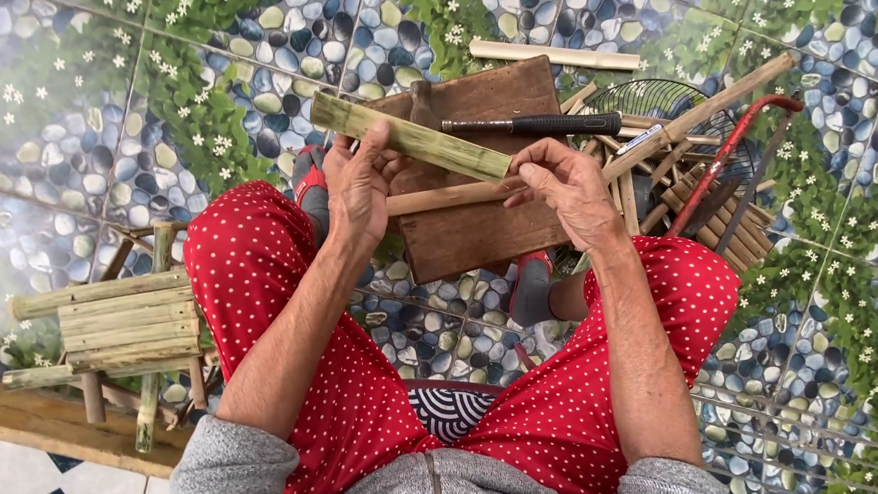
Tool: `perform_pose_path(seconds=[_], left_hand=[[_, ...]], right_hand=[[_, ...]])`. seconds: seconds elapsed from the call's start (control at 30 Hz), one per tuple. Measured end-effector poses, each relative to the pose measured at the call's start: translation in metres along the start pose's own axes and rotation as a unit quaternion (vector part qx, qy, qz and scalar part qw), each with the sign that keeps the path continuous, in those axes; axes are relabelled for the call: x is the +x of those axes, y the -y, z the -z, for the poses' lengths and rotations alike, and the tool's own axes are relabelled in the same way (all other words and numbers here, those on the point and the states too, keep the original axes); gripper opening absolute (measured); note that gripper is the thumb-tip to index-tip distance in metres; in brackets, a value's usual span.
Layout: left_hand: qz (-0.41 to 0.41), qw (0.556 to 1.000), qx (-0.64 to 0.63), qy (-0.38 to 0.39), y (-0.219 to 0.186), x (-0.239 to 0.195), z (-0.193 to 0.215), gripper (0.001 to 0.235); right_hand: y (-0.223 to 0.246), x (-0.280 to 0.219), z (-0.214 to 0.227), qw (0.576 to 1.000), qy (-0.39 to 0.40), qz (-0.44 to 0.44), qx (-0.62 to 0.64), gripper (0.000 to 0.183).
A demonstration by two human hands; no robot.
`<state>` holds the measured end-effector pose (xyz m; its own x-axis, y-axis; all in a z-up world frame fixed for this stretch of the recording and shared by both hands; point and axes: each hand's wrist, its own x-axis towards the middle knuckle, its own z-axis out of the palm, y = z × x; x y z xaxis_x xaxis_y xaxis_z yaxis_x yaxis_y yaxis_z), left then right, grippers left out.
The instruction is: The person assembles thin bamboo strips into a small frame-like structure using a hammer and nails. They repeatedly position the strips, hammer nails to secure them, and adjust the pieces. Later, they mark the bamboo with a marker pen.
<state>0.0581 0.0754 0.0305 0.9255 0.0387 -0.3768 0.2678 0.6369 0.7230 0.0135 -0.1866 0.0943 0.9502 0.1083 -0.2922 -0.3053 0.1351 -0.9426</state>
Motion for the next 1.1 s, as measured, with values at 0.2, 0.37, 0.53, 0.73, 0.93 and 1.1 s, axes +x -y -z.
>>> perform_pose_path(seconds=[0.2, 0.37, 0.53, 0.73, 0.93, 1.1], left_hand=[[-0.001, 0.999, -0.032, -0.023, 0.002, 0.003, 0.001, 0.036], [-0.005, 0.999, -0.033, -0.024, -0.001, -0.001, -0.002, 0.038], [0.008, 0.999, -0.039, -0.016, 0.001, -0.008, -0.007, 0.035], [0.105, 0.981, 0.150, 0.066, -0.030, -0.057, -0.034, 0.028], [-0.157, 0.842, 0.461, 0.233, -0.028, -0.061, -0.021, 0.017], [-0.331, 0.633, 0.650, 0.258, -0.006, -0.051, -0.015, 0.053]], right_hand=[[0.011, 0.000, -0.007, 0.996, -0.028, 0.048, 0.066, 0.016], [-0.005, 0.008, -0.002, 0.995, -0.032, 0.081, 0.045, 0.015], [-0.014, 0.014, -0.005, 0.992, -0.061, 0.110, 0.007, 0.014], [-0.011, 0.014, -0.005, 0.992, -0.076, 0.102, -0.005, 0.014], [0.003, 0.004, -0.002, 0.986, -0.030, 0.116, -0.113, 0.013], [0.005, -0.001, -0.005, 0.975, 0.022, 0.114, -0.192, 0.013]])
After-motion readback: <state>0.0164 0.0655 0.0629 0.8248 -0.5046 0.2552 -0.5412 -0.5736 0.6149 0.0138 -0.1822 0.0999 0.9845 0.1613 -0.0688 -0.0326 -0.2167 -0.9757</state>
